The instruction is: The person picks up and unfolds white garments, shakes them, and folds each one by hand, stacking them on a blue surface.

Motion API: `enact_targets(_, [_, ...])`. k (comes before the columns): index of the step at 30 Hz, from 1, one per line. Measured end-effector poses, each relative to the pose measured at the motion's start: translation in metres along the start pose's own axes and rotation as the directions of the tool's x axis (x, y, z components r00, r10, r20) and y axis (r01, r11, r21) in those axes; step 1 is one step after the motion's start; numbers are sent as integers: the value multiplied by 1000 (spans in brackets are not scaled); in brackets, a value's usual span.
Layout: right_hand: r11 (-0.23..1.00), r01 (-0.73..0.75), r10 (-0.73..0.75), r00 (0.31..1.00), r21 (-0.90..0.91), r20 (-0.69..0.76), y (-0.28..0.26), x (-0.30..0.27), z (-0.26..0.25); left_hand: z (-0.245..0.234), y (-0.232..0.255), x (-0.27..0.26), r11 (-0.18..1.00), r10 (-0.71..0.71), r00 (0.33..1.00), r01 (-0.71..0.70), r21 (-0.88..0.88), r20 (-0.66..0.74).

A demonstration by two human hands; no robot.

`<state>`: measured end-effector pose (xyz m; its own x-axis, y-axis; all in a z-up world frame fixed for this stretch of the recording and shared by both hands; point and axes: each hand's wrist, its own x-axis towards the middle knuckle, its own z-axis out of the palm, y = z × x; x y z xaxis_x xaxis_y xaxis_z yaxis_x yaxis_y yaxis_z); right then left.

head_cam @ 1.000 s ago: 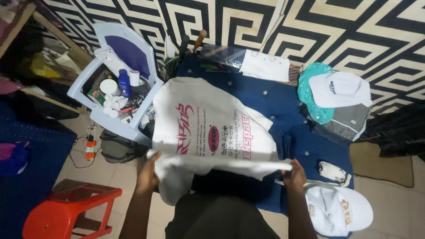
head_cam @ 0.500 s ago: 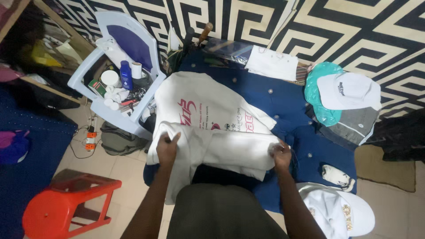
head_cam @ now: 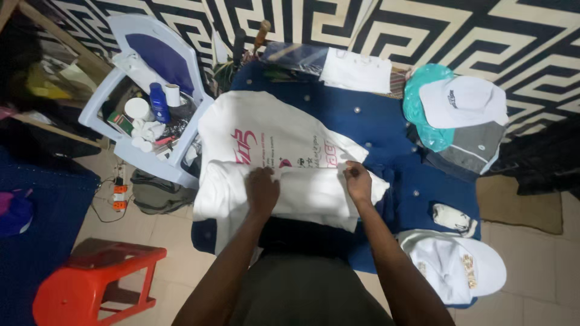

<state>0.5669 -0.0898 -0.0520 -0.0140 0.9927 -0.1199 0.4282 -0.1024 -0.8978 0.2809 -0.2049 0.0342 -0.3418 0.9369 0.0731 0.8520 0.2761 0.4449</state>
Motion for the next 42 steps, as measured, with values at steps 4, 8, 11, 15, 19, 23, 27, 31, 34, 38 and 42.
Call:
enact_targets(4, [978,138,-139,990,-155,1,45,-7,-10,2,-20,-12,887,-90,996,80,455,1])
enact_targets(8, [930,259,-236,965,-262,116,75,-6,-25,-3,-52,-23,916,37,987,28,401,-153])
enact_targets(11, [904,326,-260,933,-277,250,71,-10,-27,-4,-68,-26,961,-54,996,32,276,70])
enact_targets(15, [896,337,-243,917,-288,316,51,-21,-30,-9,-65,-31,908,50,994,-85,411,94])
enact_targets(19, [767,493,-410,869,-410,276,62,-35,-23,-17,-64,-40,817,188,979,-109,566,-83])
enact_targets(23, [613,720,-654,694,-326,302,89,-35,-24,-22,-85,-49,928,180,972,-118,354,-148])
enact_targets(27, [810,476,-501,865,-342,17,81,-40,-31,-47,-104,-55,996,-81,961,90,24,-263])
enact_targets(31, [806,337,-461,873,-487,-161,87,-18,-62,-62,-109,-38,918,-385,899,396,-11,209])
enact_targets(34, [673,409,-552,832,-616,-52,103,16,-69,-57,-114,-33,956,-293,937,290,42,192])
enact_targets(38, [822,342,-274,939,-456,210,109,47,-74,-34,-123,-33,990,-47,987,67,126,-154])
enact_targets(42, [853,15,120,967,-522,224,91,38,-83,-27,-140,-32,995,2,959,26,92,-284])
